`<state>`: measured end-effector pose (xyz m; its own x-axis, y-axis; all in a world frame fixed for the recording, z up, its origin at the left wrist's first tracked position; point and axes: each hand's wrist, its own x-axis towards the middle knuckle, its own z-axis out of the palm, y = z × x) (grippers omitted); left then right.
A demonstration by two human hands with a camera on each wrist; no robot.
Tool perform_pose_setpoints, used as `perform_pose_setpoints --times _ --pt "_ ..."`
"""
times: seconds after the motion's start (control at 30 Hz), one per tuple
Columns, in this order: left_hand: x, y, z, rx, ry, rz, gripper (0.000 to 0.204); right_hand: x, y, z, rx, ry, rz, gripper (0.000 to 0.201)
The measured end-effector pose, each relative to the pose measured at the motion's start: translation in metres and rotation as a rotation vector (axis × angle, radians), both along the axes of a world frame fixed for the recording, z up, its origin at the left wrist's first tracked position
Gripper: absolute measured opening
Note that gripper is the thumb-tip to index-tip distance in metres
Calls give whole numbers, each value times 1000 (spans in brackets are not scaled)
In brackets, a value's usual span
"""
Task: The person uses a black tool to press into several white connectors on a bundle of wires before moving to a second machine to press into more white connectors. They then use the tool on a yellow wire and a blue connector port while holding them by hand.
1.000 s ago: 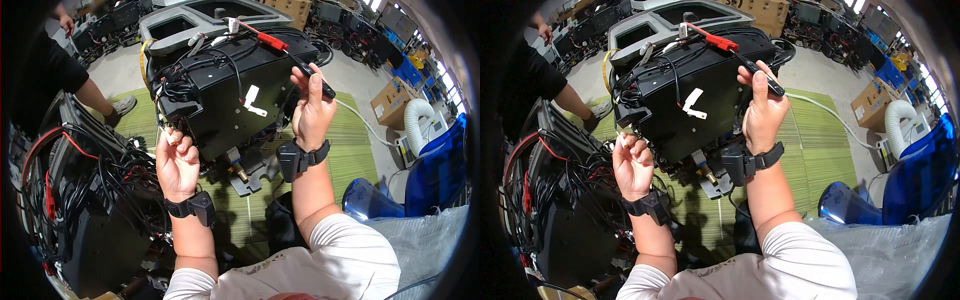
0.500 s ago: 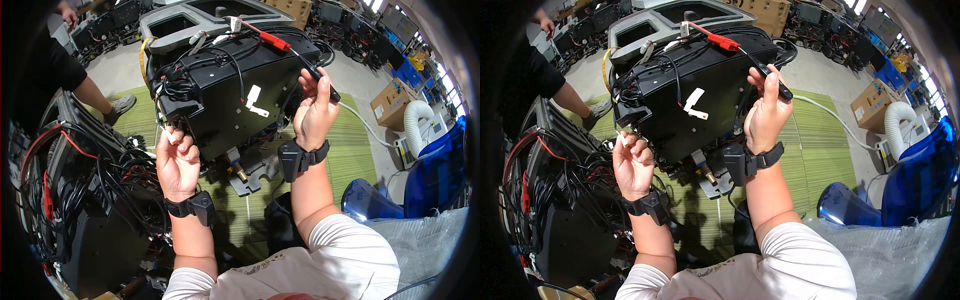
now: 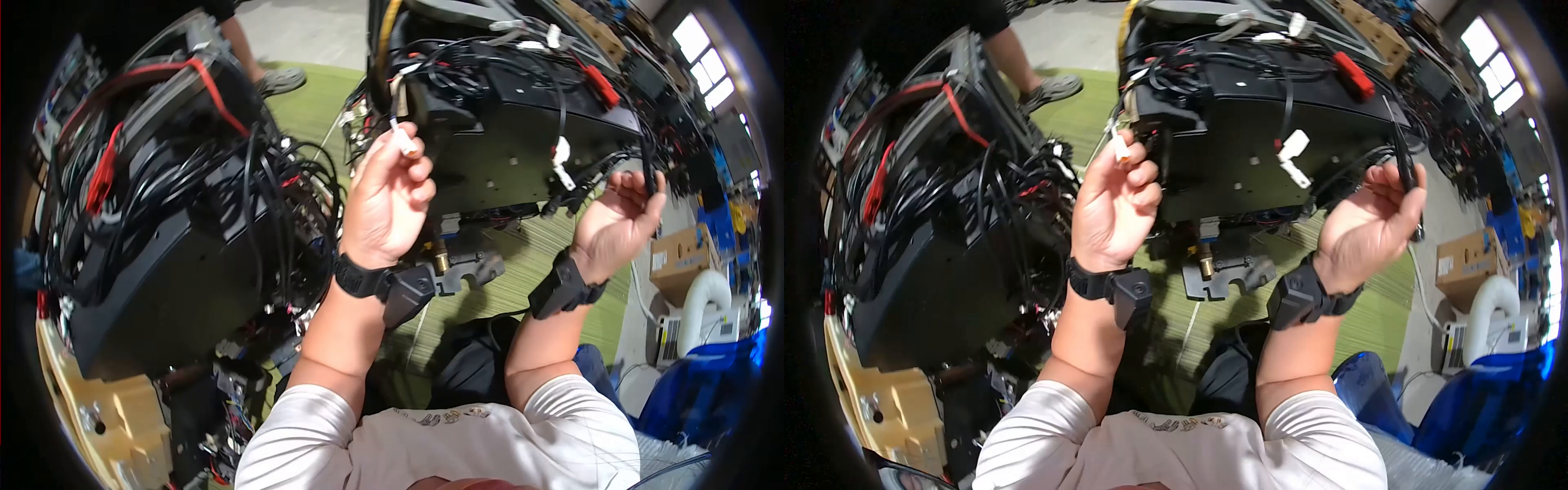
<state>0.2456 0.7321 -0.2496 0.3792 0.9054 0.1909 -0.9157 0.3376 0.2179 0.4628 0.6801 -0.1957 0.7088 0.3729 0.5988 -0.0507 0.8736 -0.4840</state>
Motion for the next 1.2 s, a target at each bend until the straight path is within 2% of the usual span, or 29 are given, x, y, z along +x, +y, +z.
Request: perform_pose_setpoints --times 0.13,0.23,0.27,0.37,0.43,0.5,0.57,0.67,0.83,0.97,1.2 --pt "-5 1 2 -21 -13 -5 15 -50 -12 2 -4 -251 160 28" --pt "-6 0 4 -40 -28 -19 13 -87 -15 -5 -111 -420 10 27" --pt "-6 1 4 -51 -27 -35 13 -91 -15 -9 -155 -566 -67 25" --pt "-8 1 2 -61 -27 -56 12 -103 -20 -7 -269 -754 21 25" --pt "-9 1 1 -65 -21 -52 12 -108 -18 -11 -290 -728 76 26" --pt "-10 1 2 -46 -11 -41 12 -118 -16 -13 -283 -539 177 26" --pt "-11 1 2 -50 -7 -33 13 -120 -13 -15 -256 -535 153 26" --pt "-11 0 3 -52 9 -29 13 -117 -12 -15 -241 -548 182 26" --pt "-9 -2 3 -63 42 -16 14 -110 -11 -18 -306 -703 110 28" --pt "-9 -3 5 -46 70 -6 14 -113 -8 -18 -311 -663 121 20" --pt "-9 -6 9 -29 131 35 16 -114 -6 -13 -259 -864 -17 16"
